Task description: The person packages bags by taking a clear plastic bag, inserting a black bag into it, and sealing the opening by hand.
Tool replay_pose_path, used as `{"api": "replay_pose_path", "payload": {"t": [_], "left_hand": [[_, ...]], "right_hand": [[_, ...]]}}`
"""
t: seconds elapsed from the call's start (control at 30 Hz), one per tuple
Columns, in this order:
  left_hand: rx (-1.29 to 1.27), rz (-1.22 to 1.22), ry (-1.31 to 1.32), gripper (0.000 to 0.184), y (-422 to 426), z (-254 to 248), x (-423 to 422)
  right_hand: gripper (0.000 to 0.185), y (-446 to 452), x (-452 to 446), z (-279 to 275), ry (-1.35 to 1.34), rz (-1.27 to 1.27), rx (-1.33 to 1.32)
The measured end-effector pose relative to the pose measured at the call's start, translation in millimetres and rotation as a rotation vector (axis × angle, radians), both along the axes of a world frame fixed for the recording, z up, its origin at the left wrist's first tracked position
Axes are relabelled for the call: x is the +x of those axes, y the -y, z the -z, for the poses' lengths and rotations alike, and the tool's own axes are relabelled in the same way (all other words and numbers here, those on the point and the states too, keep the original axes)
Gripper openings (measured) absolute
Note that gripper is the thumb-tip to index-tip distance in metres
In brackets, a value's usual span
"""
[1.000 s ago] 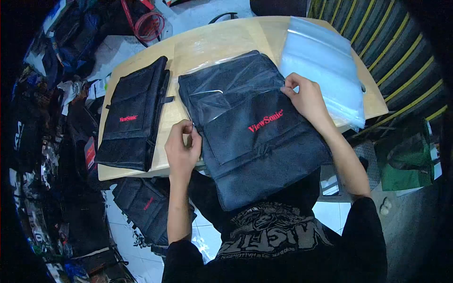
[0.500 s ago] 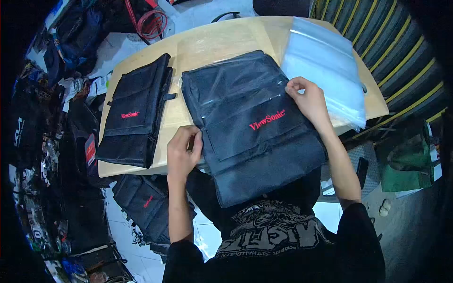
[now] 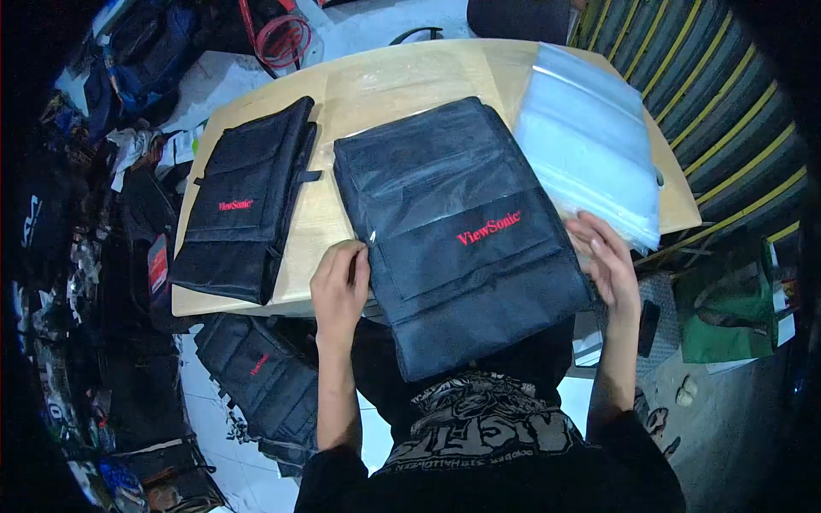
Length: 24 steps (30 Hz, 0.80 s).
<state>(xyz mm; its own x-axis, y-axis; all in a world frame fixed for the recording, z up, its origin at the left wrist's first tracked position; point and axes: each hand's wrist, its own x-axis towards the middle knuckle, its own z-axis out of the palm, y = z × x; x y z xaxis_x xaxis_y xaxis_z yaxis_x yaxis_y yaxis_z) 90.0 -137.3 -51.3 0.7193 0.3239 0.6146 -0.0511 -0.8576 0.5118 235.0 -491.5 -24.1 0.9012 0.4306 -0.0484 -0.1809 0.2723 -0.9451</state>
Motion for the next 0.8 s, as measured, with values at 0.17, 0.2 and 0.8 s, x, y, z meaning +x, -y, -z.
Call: {"api": "replay_pose_path", "payload": {"t": [0.17,0.2,0.8], "left_hand": [[-0.01,-0.002,-0.026,0.01,-0.8,-0.2,-0.7],[-0.015,0.0,-0.028,0.012,-2.4,0.7,0.3],[0.881,0.417,-0.047,0.021,50.3,-58.4,119.5]], "right_hand": [[0.034,43.4,-62.3,30.6,-0.261,-0.031,-0.215],[0.032,52.7,-74.4,49.9,-0.324,-0.17,0.079],[0.033,-89.5,-114.1,11.1,-0.47,0.014,0.259]]}}
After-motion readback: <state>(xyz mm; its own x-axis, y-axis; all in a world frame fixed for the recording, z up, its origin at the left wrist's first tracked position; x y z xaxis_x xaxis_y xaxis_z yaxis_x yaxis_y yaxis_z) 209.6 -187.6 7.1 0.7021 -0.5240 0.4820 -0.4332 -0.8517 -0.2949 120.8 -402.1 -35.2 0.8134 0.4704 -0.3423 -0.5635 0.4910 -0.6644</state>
